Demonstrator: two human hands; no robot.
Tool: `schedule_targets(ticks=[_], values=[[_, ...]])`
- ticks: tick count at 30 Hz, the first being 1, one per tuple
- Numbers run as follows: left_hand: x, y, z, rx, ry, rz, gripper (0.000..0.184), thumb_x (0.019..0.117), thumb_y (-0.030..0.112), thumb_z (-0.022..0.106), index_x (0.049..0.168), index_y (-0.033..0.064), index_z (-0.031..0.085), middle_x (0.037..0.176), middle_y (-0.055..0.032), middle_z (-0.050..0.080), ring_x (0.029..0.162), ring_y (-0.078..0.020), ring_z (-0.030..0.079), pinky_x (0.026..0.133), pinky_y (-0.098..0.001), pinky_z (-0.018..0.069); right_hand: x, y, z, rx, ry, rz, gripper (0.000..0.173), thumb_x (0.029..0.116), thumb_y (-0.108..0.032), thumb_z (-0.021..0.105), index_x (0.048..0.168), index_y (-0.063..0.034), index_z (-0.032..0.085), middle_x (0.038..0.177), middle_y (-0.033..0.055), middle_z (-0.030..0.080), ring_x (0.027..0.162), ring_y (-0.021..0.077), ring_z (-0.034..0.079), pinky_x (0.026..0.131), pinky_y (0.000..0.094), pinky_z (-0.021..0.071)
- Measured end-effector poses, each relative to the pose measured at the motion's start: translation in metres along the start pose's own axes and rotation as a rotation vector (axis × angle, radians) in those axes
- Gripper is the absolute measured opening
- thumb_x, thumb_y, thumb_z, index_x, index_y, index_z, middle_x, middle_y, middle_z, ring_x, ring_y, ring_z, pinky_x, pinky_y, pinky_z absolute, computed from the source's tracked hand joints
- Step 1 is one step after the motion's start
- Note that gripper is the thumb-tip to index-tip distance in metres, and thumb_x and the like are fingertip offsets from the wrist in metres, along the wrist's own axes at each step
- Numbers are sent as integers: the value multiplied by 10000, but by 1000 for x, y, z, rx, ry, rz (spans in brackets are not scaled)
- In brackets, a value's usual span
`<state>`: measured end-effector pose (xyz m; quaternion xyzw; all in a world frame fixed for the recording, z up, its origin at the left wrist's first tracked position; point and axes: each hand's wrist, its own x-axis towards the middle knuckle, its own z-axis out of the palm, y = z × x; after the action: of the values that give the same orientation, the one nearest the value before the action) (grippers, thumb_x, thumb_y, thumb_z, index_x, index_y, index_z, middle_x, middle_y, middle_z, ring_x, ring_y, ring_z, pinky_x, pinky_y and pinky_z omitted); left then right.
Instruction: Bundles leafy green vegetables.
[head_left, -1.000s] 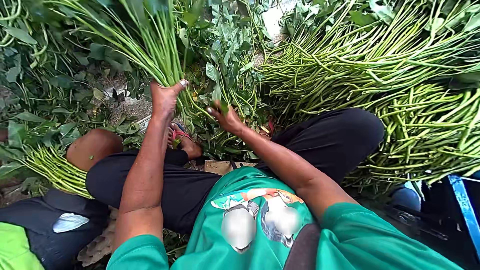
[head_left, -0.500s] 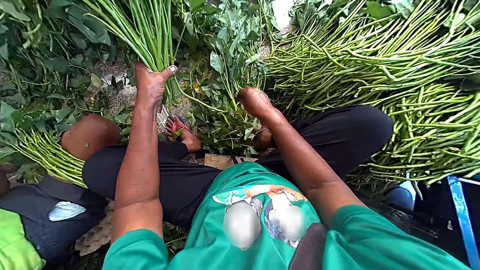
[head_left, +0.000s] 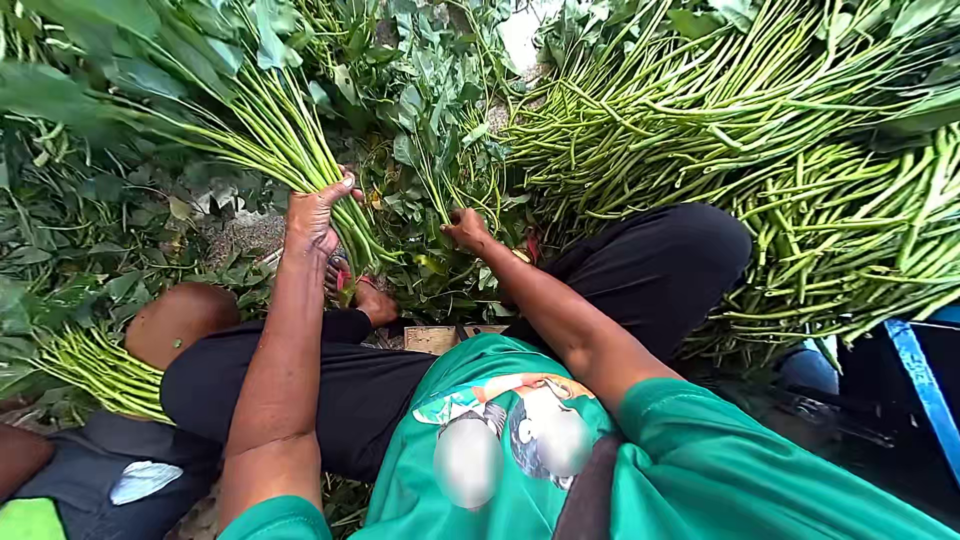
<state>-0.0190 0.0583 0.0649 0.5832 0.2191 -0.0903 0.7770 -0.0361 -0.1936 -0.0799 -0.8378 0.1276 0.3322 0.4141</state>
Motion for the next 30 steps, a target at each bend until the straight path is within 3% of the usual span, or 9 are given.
schedule_targets(ticks=[5, 8, 11, 14, 20, 23, 25, 27, 30], values=[[6, -26, 12, 78, 42, -53, 221, 903, -102, 653, 1082, 11, 590, 934, -81, 723, 735, -143, 685, 670, -280, 593, -49, -45, -2, 251, 87, -180, 437, 933, -223, 777, 1232, 56, 626, 1047, 203, 698, 903, 301, 701, 850, 499, 590], [7, -46, 20, 109, 39, -173, 247, 906, -81, 669, 1127, -8, 586, 1009, -121, 737, 842, -204, 728, 723, -348, 616, -72, -55, 14, 271, 106, -319, 390, 931, -211, 771, 1180, 54, 630, 964, 165, 694, 809, 246, 686, 776, 443, 594], [1, -53, 27, 152, -12, -238, 301, 899, -57, 698, 1175, -5, 588, 998, -114, 707, 858, -204, 707, 769, -371, 617, -86, -63, 20, 174, 82, -419, 354, 946, -201, 745, 1165, 57, 642, 968, 175, 699, 859, 274, 691, 836, 465, 573], [-2, -55, 30, 204, 3, -233, 504, 852, -41, 770, 1300, -18, 541, 1103, -138, 700, 958, -201, 709, 860, -372, 609, -90, -64, 22, 112, 108, -510, 324, 945, -192, 741, 1116, 68, 649, 936, 191, 699, 855, 304, 696, 844, 488, 571], [3, -54, 26, 161, 32, -228, 403, 874, -78, 719, 1233, -58, 539, 948, -156, 750, 797, -233, 749, 756, -364, 634, -95, -49, 34, 54, 327, -853, 122, 959, -3, 596, 974, 69, 693, 932, 214, 672, 844, 334, 697, 763, 468, 591], [5, -49, 22, 149, 47, -240, 399, 867, -100, 715, 1222, -50, 539, 942, -146, 752, 794, -230, 754, 746, -351, 641, -106, -33, 24, -185, 170, -939, 156, 998, -37, 568, 972, 34, 703, 931, 216, 678, 826, 372, 701, 744, 520, 590], [12, -43, 11, 141, 61, -210, 399, 871, -92, 710, 1227, -39, 539, 951, -142, 753, 810, -232, 755, 753, -355, 640, -124, -14, 19, -426, -60, -847, 154, 998, -41, 568, 993, 3, 716, 959, 214, 695, 882, 394, 699, 813, 557, 546], [14, -35, 5, 102, 59, -214, 392, 901, -91, 680, 1248, -29, 507, 962, -150, 748, 827, -248, 763, 761, -363, 650, -135, -7, 11, -613, -286, -592, 241, 979, 16, 566, 1156, -36, 722, 1182, 231, 675, 1110, 437, 649, 957, 632, 475], [12, -29, 8, 83, 32, -193, 323, 919, -88, 657, 1207, -14, 530, 934, -143, 759, 812, -244, 767, 753, -352, 647, -127, -19, -2, -503, -132, -581, 291, 937, 39, 568, 1186, -37, 698, 1160, 234, 680, 1082, 431, 669, 915, 624, 504]])
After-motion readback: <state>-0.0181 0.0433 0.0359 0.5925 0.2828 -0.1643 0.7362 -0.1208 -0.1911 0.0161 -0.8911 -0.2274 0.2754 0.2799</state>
